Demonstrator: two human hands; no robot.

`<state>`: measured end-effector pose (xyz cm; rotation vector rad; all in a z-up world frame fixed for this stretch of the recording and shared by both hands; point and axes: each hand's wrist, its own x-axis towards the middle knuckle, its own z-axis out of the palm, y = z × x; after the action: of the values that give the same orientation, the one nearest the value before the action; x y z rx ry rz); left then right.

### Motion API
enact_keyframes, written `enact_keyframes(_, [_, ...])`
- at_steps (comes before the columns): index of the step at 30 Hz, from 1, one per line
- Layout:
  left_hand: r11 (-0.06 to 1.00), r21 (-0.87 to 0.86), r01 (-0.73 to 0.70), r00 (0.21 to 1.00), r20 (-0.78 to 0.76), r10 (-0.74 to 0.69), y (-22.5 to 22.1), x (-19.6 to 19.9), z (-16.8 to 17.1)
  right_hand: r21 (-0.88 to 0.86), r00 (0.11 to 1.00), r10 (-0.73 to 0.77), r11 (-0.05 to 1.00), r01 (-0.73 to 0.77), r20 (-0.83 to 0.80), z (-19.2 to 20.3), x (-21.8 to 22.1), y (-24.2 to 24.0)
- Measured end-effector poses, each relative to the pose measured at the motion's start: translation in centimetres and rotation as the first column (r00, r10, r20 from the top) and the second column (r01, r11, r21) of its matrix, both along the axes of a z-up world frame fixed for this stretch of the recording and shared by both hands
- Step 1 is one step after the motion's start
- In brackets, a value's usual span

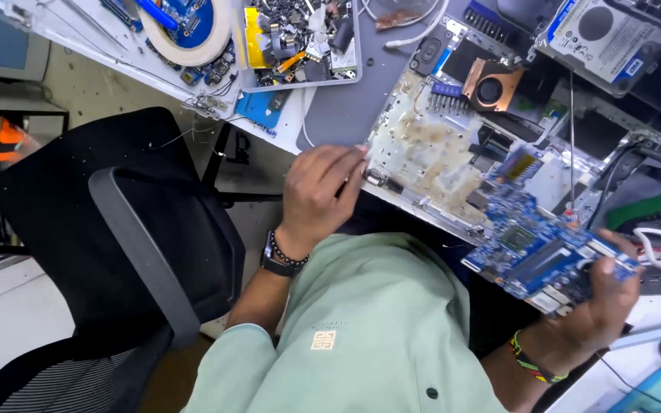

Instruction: Repairing a laptop by connecting ribbon cables to the motherboard and inspecting the internal components.

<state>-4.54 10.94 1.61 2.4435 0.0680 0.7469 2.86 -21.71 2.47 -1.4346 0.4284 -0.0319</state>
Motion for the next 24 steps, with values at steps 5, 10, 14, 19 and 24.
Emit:
enact_keyframes(5, [0.998,0.032,0.050,0.994,-0.096,-0.047,0.5,-0.8,-1.5,-0.262,0.945,0.326,0.914,-0.311,0.017,2.1,0.6,4.9])
enact_keyframes(10, [0.953,0.000,0.302,0.926,-0.239,-0.293,1.2,-1.4,-2.6,-0.310,0.887,0.431,0.877,-0.368,0.166,0.3,1.6,6.1])
enact_keyframes(14, [0.943,-0.020,0.333,0.926,-0.179,-0.331,1.0,-1.2,-2.8,-0.371,0.860,0.480,0.840,-0.395,0.171,1.0,2.2,8.8])
enact_keyframes(19, [0.961,-0.051,0.271,0.959,-0.065,-0.274,0.2,-1.0,-3.8,-0.538,0.814,0.550,0.751,-0.383,0.187,0.2,2.9,9.0])
enact_keyframes(24, [0.955,-0.099,0.279,0.960,0.006,-0.279,-0.4,-0.6,-3.7,-0.491,0.823,0.541,0.772,-0.404,0.174,-0.4,3.2,9.4])
